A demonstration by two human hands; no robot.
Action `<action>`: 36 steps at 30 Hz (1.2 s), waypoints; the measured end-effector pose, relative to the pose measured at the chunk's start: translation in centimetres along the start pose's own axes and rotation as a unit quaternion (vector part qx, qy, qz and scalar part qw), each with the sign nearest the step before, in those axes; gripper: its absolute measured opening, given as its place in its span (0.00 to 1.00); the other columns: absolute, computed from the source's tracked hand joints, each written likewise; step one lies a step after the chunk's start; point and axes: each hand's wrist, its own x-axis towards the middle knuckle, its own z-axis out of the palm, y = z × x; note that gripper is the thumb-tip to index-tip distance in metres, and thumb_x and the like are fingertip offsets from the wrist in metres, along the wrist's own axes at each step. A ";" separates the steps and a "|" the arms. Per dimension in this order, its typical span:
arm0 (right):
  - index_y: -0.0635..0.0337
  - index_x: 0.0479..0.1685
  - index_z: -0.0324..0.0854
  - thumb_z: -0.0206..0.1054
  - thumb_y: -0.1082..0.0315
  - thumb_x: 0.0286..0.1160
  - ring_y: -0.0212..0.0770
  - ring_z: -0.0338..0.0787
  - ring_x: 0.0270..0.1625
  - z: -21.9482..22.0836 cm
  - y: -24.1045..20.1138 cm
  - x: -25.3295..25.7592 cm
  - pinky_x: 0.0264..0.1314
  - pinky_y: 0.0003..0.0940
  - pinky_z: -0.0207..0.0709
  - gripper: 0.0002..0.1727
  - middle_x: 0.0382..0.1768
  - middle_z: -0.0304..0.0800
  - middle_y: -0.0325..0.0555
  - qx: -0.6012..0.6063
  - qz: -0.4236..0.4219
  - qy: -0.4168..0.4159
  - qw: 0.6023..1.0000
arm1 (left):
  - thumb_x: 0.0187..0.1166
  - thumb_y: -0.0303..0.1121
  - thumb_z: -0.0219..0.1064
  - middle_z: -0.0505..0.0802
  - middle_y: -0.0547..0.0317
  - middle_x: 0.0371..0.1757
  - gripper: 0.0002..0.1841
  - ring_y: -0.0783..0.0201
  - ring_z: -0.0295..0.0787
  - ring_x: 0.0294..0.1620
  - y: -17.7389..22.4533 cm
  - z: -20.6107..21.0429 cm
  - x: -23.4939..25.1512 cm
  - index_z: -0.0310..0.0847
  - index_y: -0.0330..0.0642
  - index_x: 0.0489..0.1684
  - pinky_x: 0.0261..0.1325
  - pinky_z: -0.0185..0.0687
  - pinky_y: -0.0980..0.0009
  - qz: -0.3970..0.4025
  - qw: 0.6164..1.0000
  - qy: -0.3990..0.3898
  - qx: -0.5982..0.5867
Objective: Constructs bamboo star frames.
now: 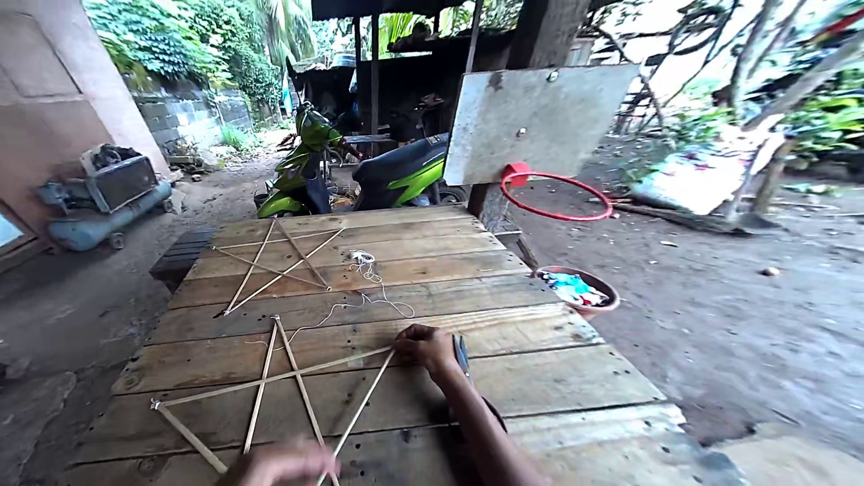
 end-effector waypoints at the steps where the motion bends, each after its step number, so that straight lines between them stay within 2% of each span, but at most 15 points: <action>1: 0.67 0.40 0.88 0.74 0.76 0.71 0.35 0.89 0.31 0.1 0.0 0.0 0.40 0.33 0.85 0.03 0.33 0.92 0.46 0.001 0.001 -0.005 1.000 | 0.82 0.33 0.66 0.92 0.49 0.64 0.15 0.56 0.89 0.67 -0.9 -0.3 4.4 0.88 0.34 0.60 0.74 0.81 0.56 -0.022 0.999 0.011 0.038; 3: 0.67 0.40 0.87 0.74 0.77 0.71 0.35 0.88 0.31 0.3 -0.1 0.0 0.40 0.33 0.85 0.04 0.33 0.91 0.47 0.002 0.000 -0.012 1.000 | 0.85 0.35 0.66 0.87 0.47 0.72 0.19 0.54 0.83 0.74 -2.8 0.0 12.6 0.84 0.39 0.70 0.78 0.75 0.55 -0.098 0.993 0.003 0.072; 4: 0.68 0.40 0.87 0.74 0.77 0.71 0.34 0.87 0.30 0.3 -0.2 0.0 0.39 0.32 0.84 0.03 0.33 0.91 0.46 -0.001 0.000 -0.013 1.000 | 0.86 0.36 0.65 0.86 0.45 0.73 0.20 0.52 0.82 0.74 -4.0 0.5 15.9 0.82 0.39 0.73 0.79 0.74 0.54 -0.129 0.990 -0.001 0.062; 6: 0.68 0.39 0.87 0.74 0.78 0.71 0.33 0.87 0.29 0.4 -0.2 0.0 0.38 0.32 0.83 0.03 0.32 0.90 0.45 -0.002 0.001 -0.015 1.000 | 0.87 0.34 0.64 0.89 0.42 0.68 0.18 0.54 0.85 0.70 -6.1 1.9 20.2 0.83 0.35 0.70 0.76 0.74 0.56 -0.164 0.986 -0.011 -0.001; 9: 0.68 0.38 0.87 0.74 0.78 0.70 0.33 0.86 0.28 0.2 -0.3 0.2 0.38 0.31 0.83 0.03 0.31 0.90 0.45 -0.005 0.006 -0.021 1.000 | 0.85 0.32 0.66 0.92 0.45 0.56 0.14 0.61 0.86 0.58 -7.2 3.1 22.8 0.89 0.32 0.58 0.68 0.75 0.59 -0.188 0.981 -0.021 -0.048; 10: 0.68 0.38 0.87 0.74 0.78 0.70 0.32 0.86 0.28 0.2 -0.4 0.2 0.37 0.30 0.83 0.03 0.30 0.90 0.44 -0.006 0.008 -0.025 1.000 | 0.84 0.32 0.68 0.93 0.47 0.52 0.13 0.63 0.86 0.54 -7.3 3.3 23.0 0.90 0.32 0.55 0.65 0.76 0.60 -0.193 0.980 -0.019 -0.046; 12: 0.68 0.38 0.86 0.74 0.78 0.70 0.31 0.85 0.27 0.4 -0.4 0.2 0.36 0.29 0.82 0.03 0.30 0.89 0.44 -0.005 0.009 -0.034 0.999 | 0.83 0.31 0.68 0.92 0.54 0.43 0.11 0.70 0.82 0.42 -7.5 3.4 22.8 0.90 0.32 0.51 0.54 0.77 0.68 -0.190 0.980 -0.013 -0.050; 13: 0.69 0.38 0.86 0.74 0.79 0.70 0.31 0.85 0.27 0.5 -0.6 0.1 0.36 0.28 0.82 0.03 0.30 0.89 0.44 -0.001 0.009 -0.037 0.999 | 0.83 0.30 0.69 0.92 0.55 0.41 0.10 0.72 0.82 0.40 -7.6 3.4 22.7 0.90 0.31 0.50 0.52 0.77 0.70 -0.186 0.981 -0.010 -0.058; 17: 0.70 0.37 0.85 0.72 0.82 0.71 0.31 0.86 0.27 0.8 -1.0 -0.3 0.35 0.26 0.83 0.02 0.29 0.89 0.44 0.033 0.011 -0.045 0.998 | 0.81 0.31 0.71 0.93 0.54 0.43 0.10 0.71 0.83 0.43 -7.8 3.5 22.7 0.91 0.32 0.47 0.56 0.77 0.66 -0.187 0.980 -0.020 -0.062; 20: 0.69 0.33 0.84 0.70 0.84 0.71 0.29 0.86 0.24 0.9 -1.0 -0.7 0.32 0.24 0.83 0.03 0.25 0.89 0.42 0.089 0.019 -0.053 0.995 | 0.79 0.29 0.72 0.93 0.59 0.40 0.07 0.77 0.82 0.39 -7.7 3.4 22.2 0.91 0.32 0.44 0.52 0.76 0.72 -0.183 0.978 -0.016 -0.096; 26: 0.68 0.32 0.84 0.57 0.78 0.85 0.31 0.89 0.24 0.6 -1.1 -0.8 0.30 0.25 0.83 0.13 0.23 0.91 0.43 0.165 0.057 -0.071 0.982 | 0.78 0.26 0.72 0.93 0.61 0.37 0.05 0.79 0.83 0.38 -7.7 3.3 21.7 0.91 0.32 0.41 0.50 0.77 0.75 -0.180 0.974 -0.005 -0.136; 28: 0.68 0.33 0.84 0.55 0.78 0.86 0.31 0.89 0.24 0.5 -1.2 -0.9 0.30 0.25 0.84 0.14 0.23 0.91 0.43 0.169 0.056 -0.070 0.981 | 0.78 0.26 0.72 0.93 0.61 0.37 0.05 0.78 0.82 0.38 -7.7 3.2 21.8 0.91 0.32 0.41 0.50 0.77 0.75 -0.184 0.973 -0.007 -0.143; 36: 0.66 0.30 0.83 0.66 0.82 0.76 0.29 0.87 0.22 1.0 -0.9 -0.9 0.28 0.23 0.83 0.08 0.22 0.90 0.41 0.140 0.040 -0.071 0.987 | 0.77 0.26 0.73 0.92 0.65 0.34 0.04 0.80 0.81 0.34 -8.0 3.1 21.5 0.91 0.34 0.39 0.46 0.76 0.77 -0.186 0.971 -0.013 -0.149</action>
